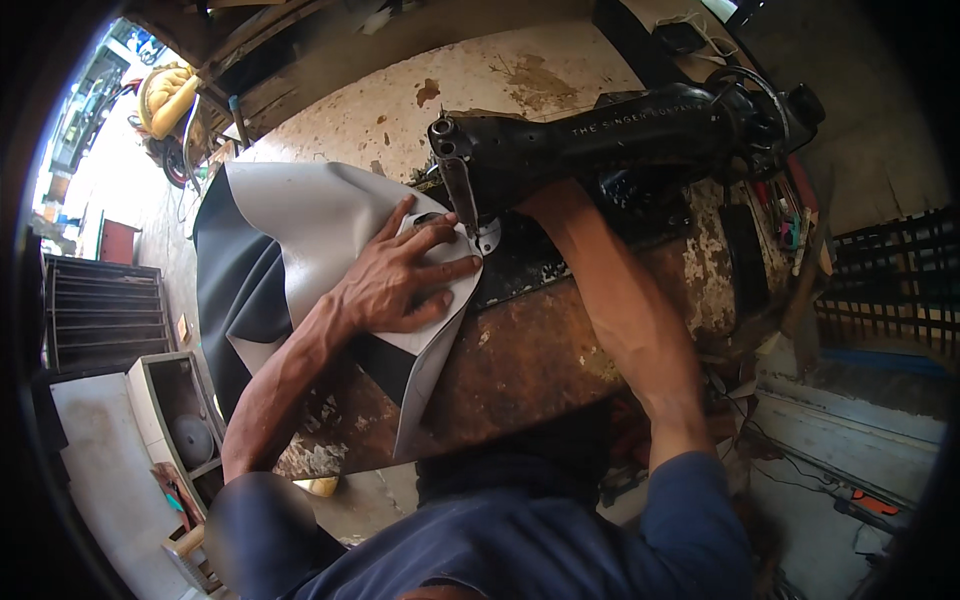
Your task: The person cuts a piece of white fabric using scissors, then places black material under a sewing machine and begins stitching the white fabric onto the black material.
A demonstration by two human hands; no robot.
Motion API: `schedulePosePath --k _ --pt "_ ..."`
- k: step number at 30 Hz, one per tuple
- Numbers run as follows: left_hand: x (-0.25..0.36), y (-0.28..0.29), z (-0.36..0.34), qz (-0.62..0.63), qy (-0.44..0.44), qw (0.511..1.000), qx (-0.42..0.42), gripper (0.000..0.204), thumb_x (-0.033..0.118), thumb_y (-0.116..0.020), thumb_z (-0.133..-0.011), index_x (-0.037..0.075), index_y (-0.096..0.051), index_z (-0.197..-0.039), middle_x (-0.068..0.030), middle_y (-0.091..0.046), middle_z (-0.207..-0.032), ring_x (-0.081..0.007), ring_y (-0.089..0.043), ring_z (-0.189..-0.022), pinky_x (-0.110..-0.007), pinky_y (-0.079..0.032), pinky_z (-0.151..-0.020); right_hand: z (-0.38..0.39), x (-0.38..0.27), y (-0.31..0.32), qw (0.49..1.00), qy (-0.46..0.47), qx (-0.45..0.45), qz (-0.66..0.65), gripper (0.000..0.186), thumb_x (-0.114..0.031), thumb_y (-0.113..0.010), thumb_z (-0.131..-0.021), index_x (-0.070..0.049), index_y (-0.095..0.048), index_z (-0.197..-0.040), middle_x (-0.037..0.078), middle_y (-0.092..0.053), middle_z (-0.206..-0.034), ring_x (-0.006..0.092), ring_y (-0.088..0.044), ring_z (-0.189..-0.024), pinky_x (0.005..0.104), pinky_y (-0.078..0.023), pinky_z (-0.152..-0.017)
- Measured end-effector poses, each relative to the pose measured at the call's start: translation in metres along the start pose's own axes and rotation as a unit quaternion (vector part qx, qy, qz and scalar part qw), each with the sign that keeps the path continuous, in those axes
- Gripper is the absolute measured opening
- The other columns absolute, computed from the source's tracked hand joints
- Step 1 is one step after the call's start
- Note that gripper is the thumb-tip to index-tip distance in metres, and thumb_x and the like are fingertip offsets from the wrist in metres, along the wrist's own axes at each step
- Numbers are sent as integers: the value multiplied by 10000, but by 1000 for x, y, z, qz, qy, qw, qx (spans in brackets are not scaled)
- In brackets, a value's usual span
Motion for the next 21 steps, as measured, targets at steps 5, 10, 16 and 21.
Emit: schedulePosePath --k 5,10,16,21 --pt "-10 1 -12 5 5 1000 -8 497 286 -652 -872 261 -692 -1367 -154 -550 -1409 -302 -525 -1381 -692 -189 -1238 -2 6 4 985 14 21 171 462 -293 -566 -1055 52 -545 -1361 26 -679 -1007 114 -668 -915 281 -577 -830" --pt "-8 -2 -4 -4 -7 1000 1 514 286 -645 -875 264 -678 -1388 -137 -550 -1409 -286 -502 -1402 -708 -169 -1238 1 4 -11 938 -43 -95 -330 466 -275 -552 -1060 58 -530 -1385 56 -687 -1061 131 -670 -965 293 -573 -871" --pt "-11 -1 -12 12 -25 1000 -5 507 289 -639 -878 261 -683 -1383 -129 -557 -1392 -264 -529 -1363 -698 -171 -1244 16 27 11 975 -68 24 212 409 -162 -629 -982 -64 -594 -1378 131 -622 -1403 242 -592 -1293 396 -485 -1085" --pt "-15 2 -7 11 -26 999 -34 498 326 -618 -914 299 -655 -1409 -147 -546 -1418 -304 -499 -1418 -683 -175 -1253 66 2 8 975 -164 91 122 235 -167 -636 -976 -57 -724 -1164 95 -737 -1003 188 -694 -856 333 -556 -804"
Point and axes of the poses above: each hand's wrist, its own z-axis away from the middle knuckle, its own y-axis out of the back of the hand, x = y × z, the point moved 7 cm from there along -z, towards the middle knuckle
